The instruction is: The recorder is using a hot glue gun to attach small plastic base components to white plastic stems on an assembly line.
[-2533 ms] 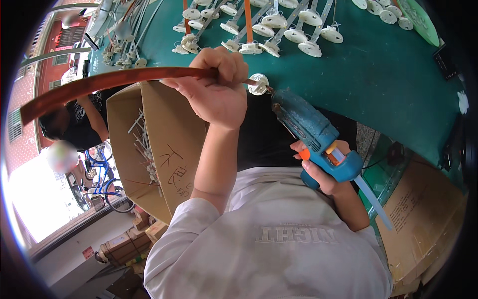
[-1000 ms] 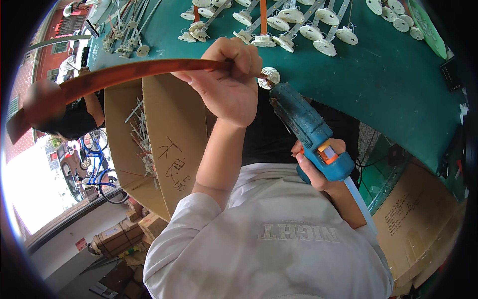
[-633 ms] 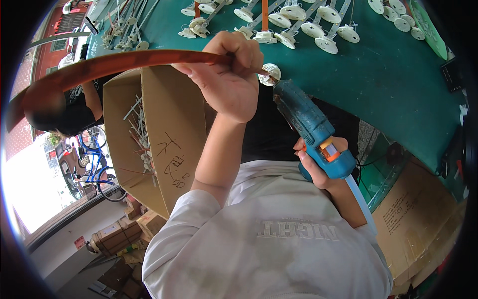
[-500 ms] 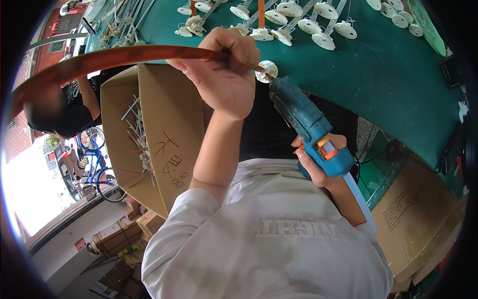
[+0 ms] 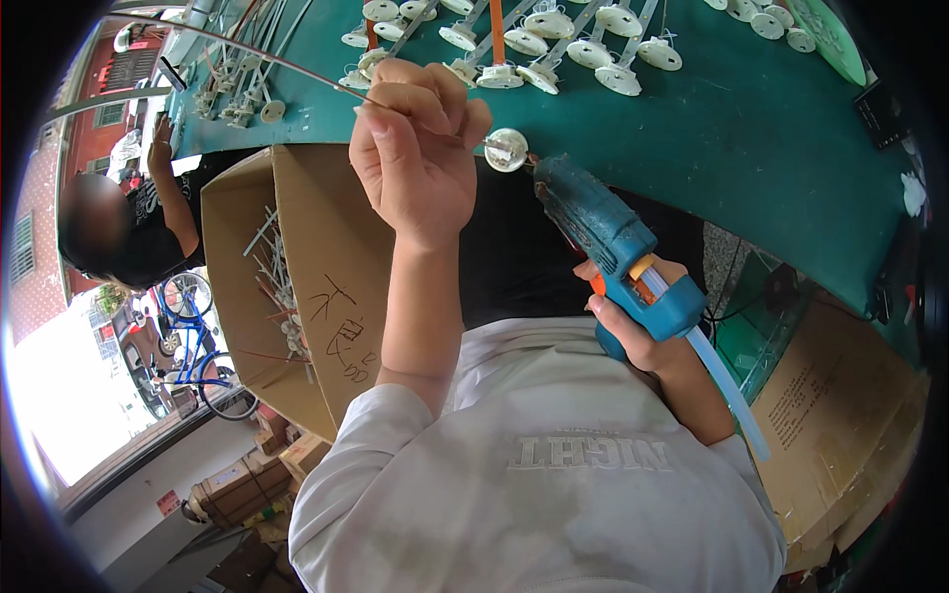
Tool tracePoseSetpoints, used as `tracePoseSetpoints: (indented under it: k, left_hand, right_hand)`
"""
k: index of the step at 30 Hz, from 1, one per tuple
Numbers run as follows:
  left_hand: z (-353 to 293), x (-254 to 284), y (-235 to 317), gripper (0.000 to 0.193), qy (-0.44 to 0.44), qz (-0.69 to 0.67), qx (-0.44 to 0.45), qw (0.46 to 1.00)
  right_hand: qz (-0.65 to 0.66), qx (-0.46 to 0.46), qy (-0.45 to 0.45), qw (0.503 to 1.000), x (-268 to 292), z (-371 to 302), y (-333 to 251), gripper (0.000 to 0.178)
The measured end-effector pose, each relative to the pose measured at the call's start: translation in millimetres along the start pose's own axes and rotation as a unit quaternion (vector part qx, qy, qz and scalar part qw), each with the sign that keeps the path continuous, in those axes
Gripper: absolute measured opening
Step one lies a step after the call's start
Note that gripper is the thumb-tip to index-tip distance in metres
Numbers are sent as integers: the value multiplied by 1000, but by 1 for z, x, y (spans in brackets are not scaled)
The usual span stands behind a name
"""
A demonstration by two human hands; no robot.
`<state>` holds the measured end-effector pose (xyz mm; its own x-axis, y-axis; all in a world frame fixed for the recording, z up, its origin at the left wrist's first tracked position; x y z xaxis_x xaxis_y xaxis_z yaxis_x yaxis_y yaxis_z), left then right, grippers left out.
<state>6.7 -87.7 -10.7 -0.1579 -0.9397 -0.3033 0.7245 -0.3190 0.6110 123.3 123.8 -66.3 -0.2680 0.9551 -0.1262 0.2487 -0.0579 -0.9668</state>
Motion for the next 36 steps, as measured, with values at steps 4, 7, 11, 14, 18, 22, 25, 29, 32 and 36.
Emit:
tracePoseSetpoints:
  k: [4, 7, 11, 14, 18, 22, 25, 29, 32, 36]
  left_hand:
    - [1, -8, 1, 44, 20, 24, -19, 999]
    - [-1, -14, 2, 42, 78, 45, -18, 996]
    - [4, -20, -1, 47, 70, 65, 4, 995]
    - [2, -12, -4, 55, 39, 37, 22, 998]
    - [-2, -14, -8, 59, 10, 47, 45, 998]
    - [-2, -19, -8, 59, 13, 58, 41, 997]
    - [-1, -21, -9, 59, 12, 64, 38, 997]
    - [-2, -22, -9, 60, 24, 75, 39, 996]
    - [-2, -20, -11, 60, 20, 70, 42, 996]
    - [0, -19, -9, 60, 22, 66, 42, 997]
  right_hand:
    - [-27, 40, 7, 999, 0, -1, 0, 29]
    - [-32, 60, 16, 998, -3, 0, 2, 28]
    - [-23, 76, 34, 996, -7, 6, 6, 24]
    - [-44, 75, 19, 996, -8, 11, 0, 20]
    - [-70, 98, 24, 992, -10, 14, 1, 17]
    - [-78, 87, 26, 993, -10, 15, 1, 15]
    - [-95, 108, 34, 989, -10, 17, 4, 14]
    - [-122, 127, 47, 983, -12, 20, -2, 14]
    - [-159, 160, 59, 972, -10, 20, 0, 14]
    - [-161, 152, 54, 974, -8, 19, -1, 15]
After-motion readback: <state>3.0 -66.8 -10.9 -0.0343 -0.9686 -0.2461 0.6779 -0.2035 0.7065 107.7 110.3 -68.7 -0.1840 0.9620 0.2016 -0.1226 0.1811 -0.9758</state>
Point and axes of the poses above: each hand's wrist, its own z-axis towards the middle knuckle, its own x-axis out of the back of the hand, y = z × x, the point moved 1 cm from there along z, towards the middle knuckle, and after that the axes turned 14 degrees about -x, right-handed, at the moved point
